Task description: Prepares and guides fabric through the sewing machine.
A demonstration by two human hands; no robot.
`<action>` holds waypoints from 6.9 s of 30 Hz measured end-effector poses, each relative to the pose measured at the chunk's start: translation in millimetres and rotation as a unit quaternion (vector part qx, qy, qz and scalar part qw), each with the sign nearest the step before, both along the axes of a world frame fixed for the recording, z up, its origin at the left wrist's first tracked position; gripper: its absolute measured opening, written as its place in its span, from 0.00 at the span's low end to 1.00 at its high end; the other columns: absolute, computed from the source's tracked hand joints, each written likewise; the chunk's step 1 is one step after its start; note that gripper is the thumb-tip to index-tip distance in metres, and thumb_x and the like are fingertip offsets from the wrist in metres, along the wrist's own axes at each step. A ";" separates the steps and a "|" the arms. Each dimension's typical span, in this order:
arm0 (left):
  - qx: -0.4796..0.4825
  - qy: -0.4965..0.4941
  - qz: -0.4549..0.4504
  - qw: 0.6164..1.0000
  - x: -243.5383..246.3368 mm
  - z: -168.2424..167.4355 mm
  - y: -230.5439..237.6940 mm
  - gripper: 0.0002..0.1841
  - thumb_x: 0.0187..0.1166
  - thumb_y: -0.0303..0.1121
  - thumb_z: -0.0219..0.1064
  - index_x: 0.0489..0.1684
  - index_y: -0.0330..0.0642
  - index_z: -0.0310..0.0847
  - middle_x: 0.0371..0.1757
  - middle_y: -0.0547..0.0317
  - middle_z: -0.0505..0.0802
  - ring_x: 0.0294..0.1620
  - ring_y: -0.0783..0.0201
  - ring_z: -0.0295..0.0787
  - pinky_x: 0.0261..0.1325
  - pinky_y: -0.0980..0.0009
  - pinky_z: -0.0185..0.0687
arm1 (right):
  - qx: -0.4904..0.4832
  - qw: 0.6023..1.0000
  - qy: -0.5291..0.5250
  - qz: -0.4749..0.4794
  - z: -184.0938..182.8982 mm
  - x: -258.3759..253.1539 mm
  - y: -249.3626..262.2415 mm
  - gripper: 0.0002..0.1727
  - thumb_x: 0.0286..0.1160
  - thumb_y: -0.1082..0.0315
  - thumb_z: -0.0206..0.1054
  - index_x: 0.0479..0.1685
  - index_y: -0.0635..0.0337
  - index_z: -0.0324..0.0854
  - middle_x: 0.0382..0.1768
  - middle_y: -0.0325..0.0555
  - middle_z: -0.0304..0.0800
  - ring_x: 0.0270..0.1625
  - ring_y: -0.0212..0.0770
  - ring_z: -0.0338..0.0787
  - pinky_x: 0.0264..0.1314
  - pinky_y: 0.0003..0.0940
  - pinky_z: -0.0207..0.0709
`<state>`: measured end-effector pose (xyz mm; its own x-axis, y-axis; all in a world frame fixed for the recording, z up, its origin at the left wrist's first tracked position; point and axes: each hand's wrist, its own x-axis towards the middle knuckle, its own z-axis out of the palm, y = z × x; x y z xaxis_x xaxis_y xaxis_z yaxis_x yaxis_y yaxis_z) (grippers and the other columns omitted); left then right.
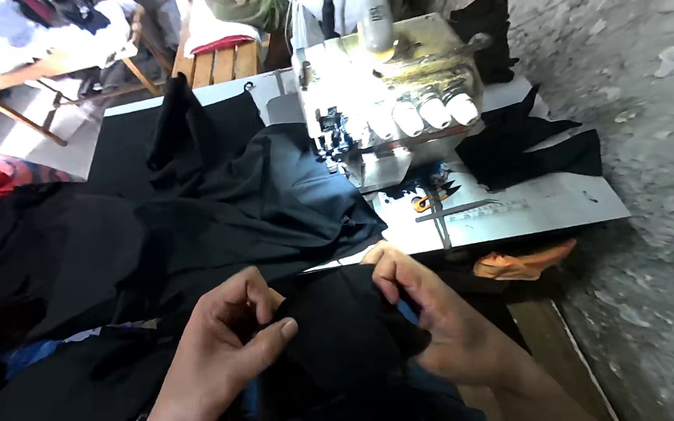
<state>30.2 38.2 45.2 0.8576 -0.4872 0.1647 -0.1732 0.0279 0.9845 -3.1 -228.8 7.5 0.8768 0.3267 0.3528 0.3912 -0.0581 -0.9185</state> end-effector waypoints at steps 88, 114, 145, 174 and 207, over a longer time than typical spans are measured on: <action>0.306 -0.385 0.224 0.841 121.3 24.8 -51.1 0.07 0.74 0.35 0.76 0.41 0.42 0.92 0.40 0.67 0.95 0.43 0.84 0.89 0.49 0.83 0.83 | 0.094 0.957 0.149 -0.230 -11.0 65.8 13.3 0.10 0.70 0.66 0.77 0.47 0.57 0.88 0.32 0.29 0.94 0.26 0.20 0.89 0.26 0.15 0.84; 0.263 -0.389 0.199 0.860 170.0 -51.9 -76.3 0.05 0.74 0.33 0.76 0.34 0.41 0.91 0.38 0.62 0.96 0.46 0.76 0.91 0.52 0.79 0.83 | 0.038 0.965 0.147 -0.214 -56.5 90.5 -10.2 0.08 0.68 0.60 0.76 0.29 0.51 0.85 0.38 0.31 0.92 0.43 0.18 0.87 0.43 0.13 0.82; 0.365 -0.275 0.207 0.865 191.3 -51.5 -96.8 0.11 0.70 0.37 0.69 0.46 0.48 0.90 0.59 0.58 0.89 0.65 0.59 0.78 0.65 0.44 0.62 | 0.047 0.957 0.201 -0.202 -30.0 87.5 -12.9 0.36 0.64 0.63 0.78 0.78 0.51 0.76 0.28 0.24 0.89 0.25 0.20 0.86 0.24 0.14 0.81; 0.360 -0.297 -0.011 0.884 159.9 -23.7 27.1 0.12 0.79 0.29 0.68 0.56 0.44 0.91 0.83 0.56 0.80 0.83 0.60 0.76 0.81 0.54 0.75 | -0.057 0.932 0.151 -0.324 -23.4 114.0 6.2 0.19 0.68 0.58 0.79 0.48 0.61 0.80 0.25 0.38 0.82 0.19 0.28 0.76 0.28 0.27 0.76; 0.199 -0.262 0.092 0.940 95.6 107.9 -89.9 0.11 0.79 0.36 0.73 0.55 0.51 0.83 0.22 0.73 0.88 0.14 0.79 0.76 0.16 0.83 0.72 | -0.104 0.901 -0.237 -0.349 -10.7 82.8 2.2 0.16 0.66 0.57 0.82 0.41 0.58 0.87 0.55 0.49 0.95 0.63 0.39 0.91 0.67 0.33 0.83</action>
